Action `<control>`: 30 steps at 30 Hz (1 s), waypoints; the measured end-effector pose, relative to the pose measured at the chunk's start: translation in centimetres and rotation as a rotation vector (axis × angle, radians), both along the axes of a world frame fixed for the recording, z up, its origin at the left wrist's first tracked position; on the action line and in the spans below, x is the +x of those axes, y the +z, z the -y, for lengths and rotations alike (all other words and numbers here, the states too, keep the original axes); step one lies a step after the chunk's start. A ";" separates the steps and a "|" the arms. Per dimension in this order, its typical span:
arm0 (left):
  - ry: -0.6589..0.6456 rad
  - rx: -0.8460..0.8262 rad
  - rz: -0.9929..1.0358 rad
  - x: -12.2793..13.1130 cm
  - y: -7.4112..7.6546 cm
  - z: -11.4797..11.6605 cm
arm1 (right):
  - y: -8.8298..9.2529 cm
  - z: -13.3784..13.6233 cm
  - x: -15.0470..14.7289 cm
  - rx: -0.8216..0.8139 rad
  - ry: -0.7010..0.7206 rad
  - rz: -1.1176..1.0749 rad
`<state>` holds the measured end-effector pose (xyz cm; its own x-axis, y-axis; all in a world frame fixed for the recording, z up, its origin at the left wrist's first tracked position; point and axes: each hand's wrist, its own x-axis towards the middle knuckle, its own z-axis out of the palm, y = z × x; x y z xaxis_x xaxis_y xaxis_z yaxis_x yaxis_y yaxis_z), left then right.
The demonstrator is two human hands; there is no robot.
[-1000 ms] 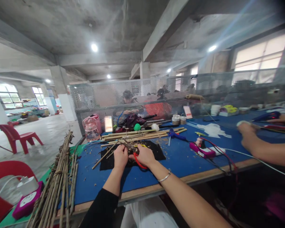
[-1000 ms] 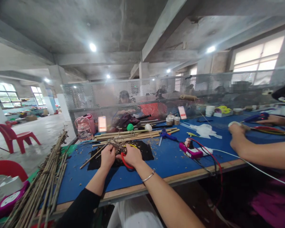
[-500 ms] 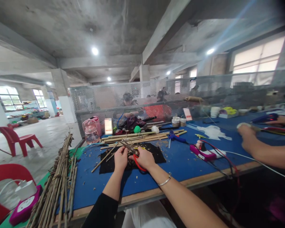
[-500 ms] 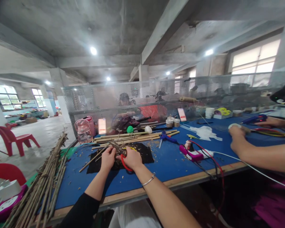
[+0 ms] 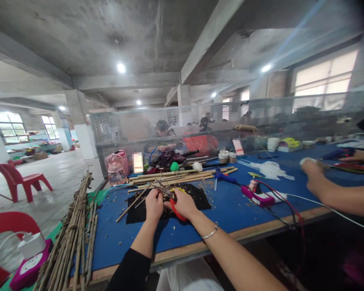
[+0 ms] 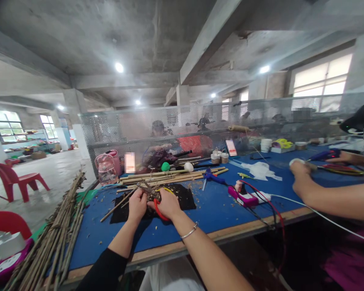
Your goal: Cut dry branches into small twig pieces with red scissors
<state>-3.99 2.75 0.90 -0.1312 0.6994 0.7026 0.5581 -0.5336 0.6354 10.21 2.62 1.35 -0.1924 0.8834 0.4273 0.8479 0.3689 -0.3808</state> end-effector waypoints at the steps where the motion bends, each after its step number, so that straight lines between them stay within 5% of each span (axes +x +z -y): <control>1: -0.007 0.017 -0.004 0.0 0.0 0.0 | 0.0 0.0 0.0 -0.009 -0.009 0.011; 15: -0.027 -0.071 0.141 -0.2 -0.8 -0.8 | -0.4 -0.6 0.3 -0.063 -0.043 0.031; 23: -0.248 -0.304 0.558 0.4 -0.7 -1.0 | -0.1 -0.4 0.1 -0.075 -0.095 0.012; 30: -0.328 -0.342 0.694 0.3 -0.7 -1.1 | -0.3 -0.4 0.3 0.015 -0.035 0.013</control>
